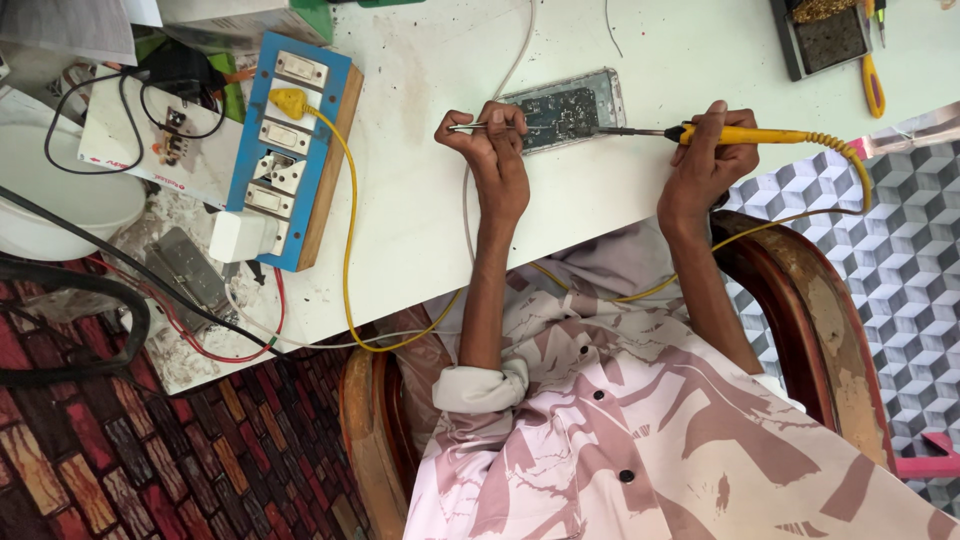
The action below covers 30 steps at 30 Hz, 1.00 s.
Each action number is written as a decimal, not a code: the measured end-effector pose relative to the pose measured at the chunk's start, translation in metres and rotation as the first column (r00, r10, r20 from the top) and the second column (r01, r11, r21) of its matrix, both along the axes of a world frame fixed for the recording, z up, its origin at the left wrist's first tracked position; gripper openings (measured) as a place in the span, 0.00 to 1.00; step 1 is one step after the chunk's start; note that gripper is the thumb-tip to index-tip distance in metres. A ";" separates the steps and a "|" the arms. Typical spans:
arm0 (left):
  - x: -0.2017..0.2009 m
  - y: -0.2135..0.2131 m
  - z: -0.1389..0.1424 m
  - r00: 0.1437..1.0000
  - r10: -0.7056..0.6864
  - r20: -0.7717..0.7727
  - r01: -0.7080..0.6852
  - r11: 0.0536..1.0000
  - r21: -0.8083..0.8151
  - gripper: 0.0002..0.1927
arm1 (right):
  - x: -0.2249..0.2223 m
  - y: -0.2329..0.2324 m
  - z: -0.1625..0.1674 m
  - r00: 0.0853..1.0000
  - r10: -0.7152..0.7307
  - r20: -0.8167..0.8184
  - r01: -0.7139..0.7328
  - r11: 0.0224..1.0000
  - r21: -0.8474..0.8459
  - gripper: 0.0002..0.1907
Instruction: The person uses a soldering iron and tweezers to work on a small circuit board placed on a white table. The person repeatedly applies the soldering iron to different points on the board while holding components with tweezers. The board remains on the table throughout the clip.
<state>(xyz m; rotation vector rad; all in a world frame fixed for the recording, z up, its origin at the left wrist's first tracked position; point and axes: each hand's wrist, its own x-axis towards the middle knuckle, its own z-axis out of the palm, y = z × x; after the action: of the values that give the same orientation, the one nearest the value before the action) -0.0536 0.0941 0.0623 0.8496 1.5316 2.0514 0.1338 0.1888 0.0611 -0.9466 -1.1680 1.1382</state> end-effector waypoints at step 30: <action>-0.001 0.002 -0.004 0.986 -0.002 0.166 -0.014 0.995 0.095 0.09 | 0.001 0.007 0.003 1.000 0.027 0.009 -0.027 0.999 -0.023 0.16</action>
<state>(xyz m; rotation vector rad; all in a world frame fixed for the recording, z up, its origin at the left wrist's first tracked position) -0.0542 0.0963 0.0584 0.6895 1.3584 2.1556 0.1349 0.1954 0.0642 -0.9573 -1.1805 1.1721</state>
